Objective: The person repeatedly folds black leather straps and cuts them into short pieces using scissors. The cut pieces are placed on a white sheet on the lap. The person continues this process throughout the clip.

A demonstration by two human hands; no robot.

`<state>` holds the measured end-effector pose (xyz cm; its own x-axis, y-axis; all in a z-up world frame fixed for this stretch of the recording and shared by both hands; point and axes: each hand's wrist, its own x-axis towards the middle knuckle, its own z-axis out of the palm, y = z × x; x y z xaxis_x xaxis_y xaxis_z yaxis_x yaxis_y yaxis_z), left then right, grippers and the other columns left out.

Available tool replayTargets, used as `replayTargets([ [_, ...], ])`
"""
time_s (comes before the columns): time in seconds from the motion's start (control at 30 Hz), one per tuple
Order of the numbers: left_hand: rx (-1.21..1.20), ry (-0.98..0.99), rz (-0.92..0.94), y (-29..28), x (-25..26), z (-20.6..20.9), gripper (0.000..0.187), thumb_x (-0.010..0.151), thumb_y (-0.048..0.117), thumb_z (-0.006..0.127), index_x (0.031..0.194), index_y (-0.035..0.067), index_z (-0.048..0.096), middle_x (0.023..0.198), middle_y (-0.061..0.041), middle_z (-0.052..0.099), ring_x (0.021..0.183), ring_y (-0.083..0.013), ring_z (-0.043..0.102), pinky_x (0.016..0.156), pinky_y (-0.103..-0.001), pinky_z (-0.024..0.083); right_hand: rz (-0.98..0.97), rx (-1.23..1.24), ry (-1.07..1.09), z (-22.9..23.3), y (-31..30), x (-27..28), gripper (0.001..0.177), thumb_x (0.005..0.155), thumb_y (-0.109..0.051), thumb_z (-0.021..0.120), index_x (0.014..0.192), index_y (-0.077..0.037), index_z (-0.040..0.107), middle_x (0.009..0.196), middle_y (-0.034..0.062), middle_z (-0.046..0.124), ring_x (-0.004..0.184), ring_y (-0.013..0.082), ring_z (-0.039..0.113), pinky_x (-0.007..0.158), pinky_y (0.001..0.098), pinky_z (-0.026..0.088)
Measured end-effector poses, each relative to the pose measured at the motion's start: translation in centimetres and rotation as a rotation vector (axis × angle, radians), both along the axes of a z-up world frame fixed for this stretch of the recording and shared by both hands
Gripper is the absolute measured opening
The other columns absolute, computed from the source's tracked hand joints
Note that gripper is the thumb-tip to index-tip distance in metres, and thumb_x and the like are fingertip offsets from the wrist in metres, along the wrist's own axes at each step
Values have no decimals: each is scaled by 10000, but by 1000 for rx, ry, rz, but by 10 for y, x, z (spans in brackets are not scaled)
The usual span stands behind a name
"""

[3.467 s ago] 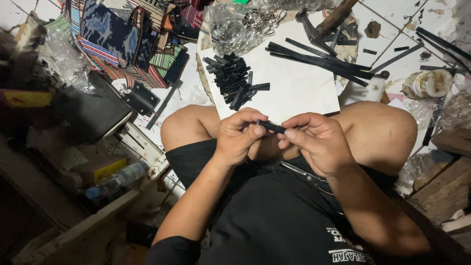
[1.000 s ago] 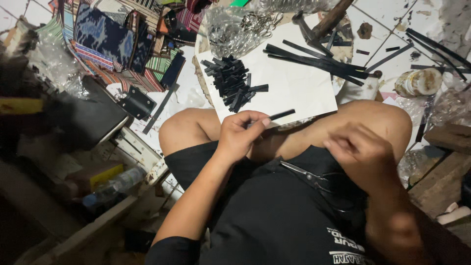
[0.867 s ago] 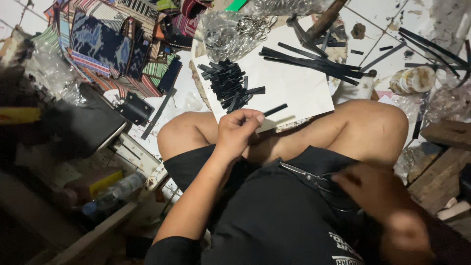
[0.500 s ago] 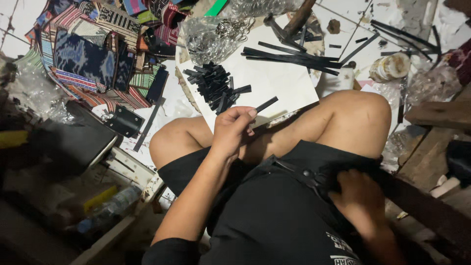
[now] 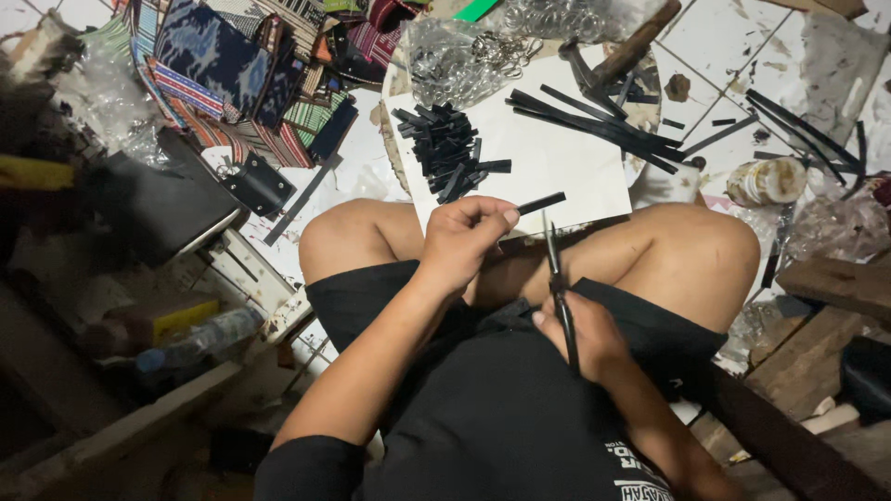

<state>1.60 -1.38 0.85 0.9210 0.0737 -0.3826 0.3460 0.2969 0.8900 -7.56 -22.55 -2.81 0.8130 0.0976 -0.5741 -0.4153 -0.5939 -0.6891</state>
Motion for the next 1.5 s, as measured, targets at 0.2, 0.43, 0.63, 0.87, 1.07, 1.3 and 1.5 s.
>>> replayTargets([
  [0.2, 36, 19, -40, -16, 0, -2, 171, 787, 77, 818, 937, -3, 801, 660, -92, 668, 680, -87, 573, 575, -227, 524, 5, 144, -21, 7, 11, 23, 226, 867, -341, 794, 891, -136, 705, 716, 146, 668, 753, 311, 689, 724, 420, 516],
  [0.43, 82, 38, -43, -21, 6, 0, 151, 781, 61, 822, 921, 9, 810, 642, -73, 651, 682, -74, 553, 594, -220, 505, -14, 183, -42, -7, 4, 27, 271, 871, -342, 758, 765, -111, 665, 589, 142, 608, 635, 276, 633, 651, 395, 491],
  [0.63, 88, 96, -28, -20, 10, -22, 163, 782, 56, 804, 936, -1, 802, 640, -107, 668, 578, -93, 585, 519, -217, 523, -91, 214, -71, -37, 2, 23, 370, 818, -285, 796, 582, -116, 568, 458, 92, 535, 523, 211, 556, 532, 329, 417],
  [0.87, 386, -57, -131, -1, 14, -24, 167, 860, 133, 798, 1008, 58, 813, 818, -136, 751, 793, -207, 698, 715, -315, 565, -80, 189, -41, -20, 1, 28, 430, 848, -271, 764, 516, -115, 540, 393, 67, 512, 446, 181, 496, 477, 302, 374],
  [1.07, 1144, -409, -183, 45, 21, -27, 171, 932, 217, 774, 1089, 152, 750, 882, -90, 767, 840, -309, 741, 761, -406, 582, 25, -126, -104, 19, -29, 12, 463, 701, -394, 930, 1010, -87, 772, 722, 183, 746, 738, 324, 743, 653, 384, 538],
  [1.3, 1366, -730, -91, 56, 29, -45, 98, 918, 226, 839, 1000, 183, 803, 995, -30, 680, 884, -301, 592, 735, -442, 458, 594, -661, 43, 1, -110, -28, 554, 775, -662, 697, 1247, -375, 674, 1179, 18, 687, 1105, 296, 686, 947, 450, 546],
  [1.5, 1389, -810, -94, 61, 29, -51, 85, 973, 214, 774, 1050, 180, 770, 922, -7, 685, 861, -275, 602, 815, -416, 417, 267, -350, -78, 18, -117, -30, 385, 845, -455, 721, 1143, -225, 800, 1111, 3, 799, 1074, 197, 725, 991, 341, 514],
])
